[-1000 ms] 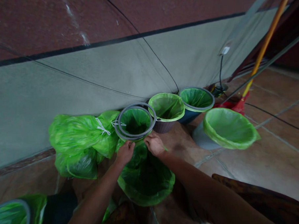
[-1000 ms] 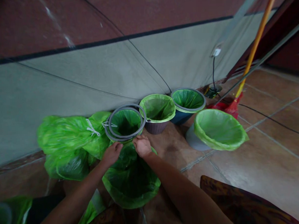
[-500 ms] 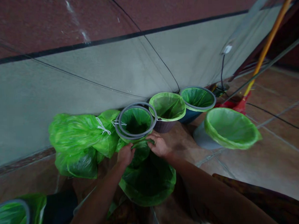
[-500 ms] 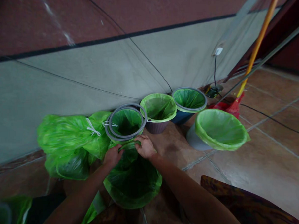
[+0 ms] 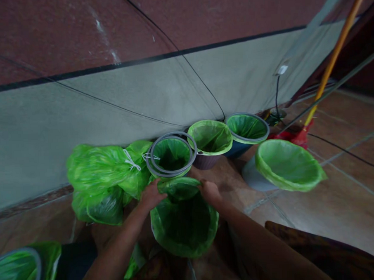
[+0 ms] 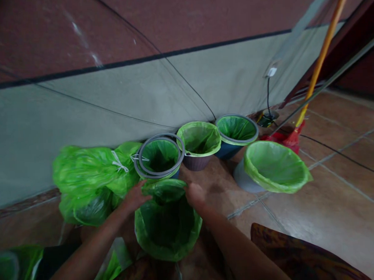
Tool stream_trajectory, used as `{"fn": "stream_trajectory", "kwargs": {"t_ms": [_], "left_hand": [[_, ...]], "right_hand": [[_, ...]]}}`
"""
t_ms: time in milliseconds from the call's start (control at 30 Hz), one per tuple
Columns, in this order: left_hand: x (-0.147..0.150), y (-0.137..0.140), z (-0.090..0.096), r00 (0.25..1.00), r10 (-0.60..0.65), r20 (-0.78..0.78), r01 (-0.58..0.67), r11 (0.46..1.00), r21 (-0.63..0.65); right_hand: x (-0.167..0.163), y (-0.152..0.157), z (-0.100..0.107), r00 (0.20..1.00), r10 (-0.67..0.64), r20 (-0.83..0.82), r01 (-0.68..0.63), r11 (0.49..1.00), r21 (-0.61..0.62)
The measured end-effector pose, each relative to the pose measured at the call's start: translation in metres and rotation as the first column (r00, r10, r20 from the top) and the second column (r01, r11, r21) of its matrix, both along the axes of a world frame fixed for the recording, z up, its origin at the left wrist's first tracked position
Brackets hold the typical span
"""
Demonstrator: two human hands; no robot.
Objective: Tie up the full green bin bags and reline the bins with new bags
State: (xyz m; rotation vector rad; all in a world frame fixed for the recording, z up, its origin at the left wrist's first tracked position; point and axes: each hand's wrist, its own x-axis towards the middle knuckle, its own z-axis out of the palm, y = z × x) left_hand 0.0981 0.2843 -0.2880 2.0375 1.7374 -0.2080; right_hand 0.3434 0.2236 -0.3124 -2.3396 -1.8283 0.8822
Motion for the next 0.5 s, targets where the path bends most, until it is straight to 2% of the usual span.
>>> {"fn": "stream_trajectory", "kwargs": {"t_ms": [100,167,267,333,400,500], "left_hand": [[-0.020,0.005,0.002,0.991,0.049,0.122,-0.045,0.998,-0.032],[-0.030,0.005,0.002,0.978,0.099,0.183,-0.090,0.994,-0.057],[-0.031,-0.001,0.003,0.972,0.104,0.211,-0.095,0.994,-0.051],[-0.023,-0.008,0.006,0.977,0.082,0.195,-0.077,0.997,-0.030],[-0.011,-0.017,0.008,0.988,0.055,0.142,-0.056,0.998,0.004],[0.003,-0.031,0.011,1.000,-0.014,-0.012,0.015,0.999,0.047]], "right_hand": [[0.000,-0.053,-0.018,0.976,-0.212,-0.045,0.212,0.977,-0.004],[-0.004,-0.085,-0.027,0.948,-0.304,-0.099,0.305,0.952,0.003],[-0.010,-0.105,-0.025,0.914,-0.376,-0.151,0.394,0.912,0.113],[-0.013,-0.094,-0.014,0.925,-0.351,-0.147,0.378,0.888,0.260],[-0.018,-0.068,-0.002,0.960,-0.236,-0.152,0.278,0.877,0.391],[-0.027,-0.023,0.006,0.982,-0.025,-0.189,0.105,0.901,0.421]]}}
